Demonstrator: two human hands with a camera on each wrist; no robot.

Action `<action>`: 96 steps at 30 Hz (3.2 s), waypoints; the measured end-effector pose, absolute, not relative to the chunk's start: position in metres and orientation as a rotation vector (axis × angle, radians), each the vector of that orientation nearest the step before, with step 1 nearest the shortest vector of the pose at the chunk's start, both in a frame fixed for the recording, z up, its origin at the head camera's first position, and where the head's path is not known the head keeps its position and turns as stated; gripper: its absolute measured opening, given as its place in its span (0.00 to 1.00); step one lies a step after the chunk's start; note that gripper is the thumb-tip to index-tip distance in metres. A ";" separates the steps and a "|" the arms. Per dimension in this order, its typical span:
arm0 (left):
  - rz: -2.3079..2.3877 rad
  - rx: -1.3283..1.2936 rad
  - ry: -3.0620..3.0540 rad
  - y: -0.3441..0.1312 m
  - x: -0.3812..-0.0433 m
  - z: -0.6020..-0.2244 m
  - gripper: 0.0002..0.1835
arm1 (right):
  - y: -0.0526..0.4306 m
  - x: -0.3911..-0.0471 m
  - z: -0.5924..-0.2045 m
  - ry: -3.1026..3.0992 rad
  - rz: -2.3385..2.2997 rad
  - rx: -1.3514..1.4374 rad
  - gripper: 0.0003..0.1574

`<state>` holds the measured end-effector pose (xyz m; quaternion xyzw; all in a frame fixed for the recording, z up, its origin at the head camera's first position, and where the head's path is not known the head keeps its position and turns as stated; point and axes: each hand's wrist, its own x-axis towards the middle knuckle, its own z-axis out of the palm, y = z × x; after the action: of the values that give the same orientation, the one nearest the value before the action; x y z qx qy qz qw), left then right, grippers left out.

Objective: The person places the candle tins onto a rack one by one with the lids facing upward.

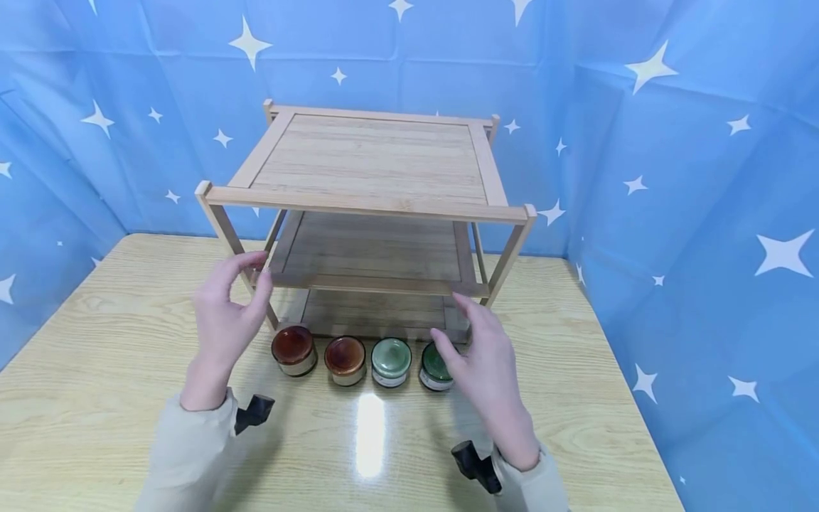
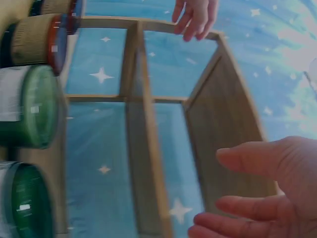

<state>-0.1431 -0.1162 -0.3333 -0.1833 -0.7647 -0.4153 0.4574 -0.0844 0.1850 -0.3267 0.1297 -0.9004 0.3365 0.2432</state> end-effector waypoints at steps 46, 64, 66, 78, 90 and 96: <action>-1.670 -0.251 -1.665 -0.154 -0.172 -0.336 0.13 | 0.213 -0.094 -0.428 -2.786 1.354 0.178 0.42; -1.681 -0.265 -1.667 -0.155 -0.171 -0.335 0.13 | 0.217 -0.097 -0.436 -2.689 1.493 0.196 0.41; -1.684 -0.263 -1.669 -0.155 -0.171 -0.335 0.13 | 0.216 -0.097 -0.437 -2.680 1.496 0.181 0.41; -1.707 -0.283 -1.640 -0.156 -0.172 -0.337 0.13 | 0.215 -0.097 -0.425 -2.653 1.413 0.162 0.41; -1.742 -0.296 -1.609 -0.155 -0.173 -0.337 0.14 | 0.216 -0.094 -0.395 -2.633 1.385 0.208 0.42; -1.718 -0.282 -1.636 -0.155 -0.172 -0.336 0.13 | 0.215 -0.091 -0.378 -2.587 1.361 0.267 0.42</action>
<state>-0.1717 -0.1552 -0.3357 -0.1098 -0.6368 -0.6689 0.3674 -0.0915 0.2146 -0.3782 0.0906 -0.8766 0.4612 0.1028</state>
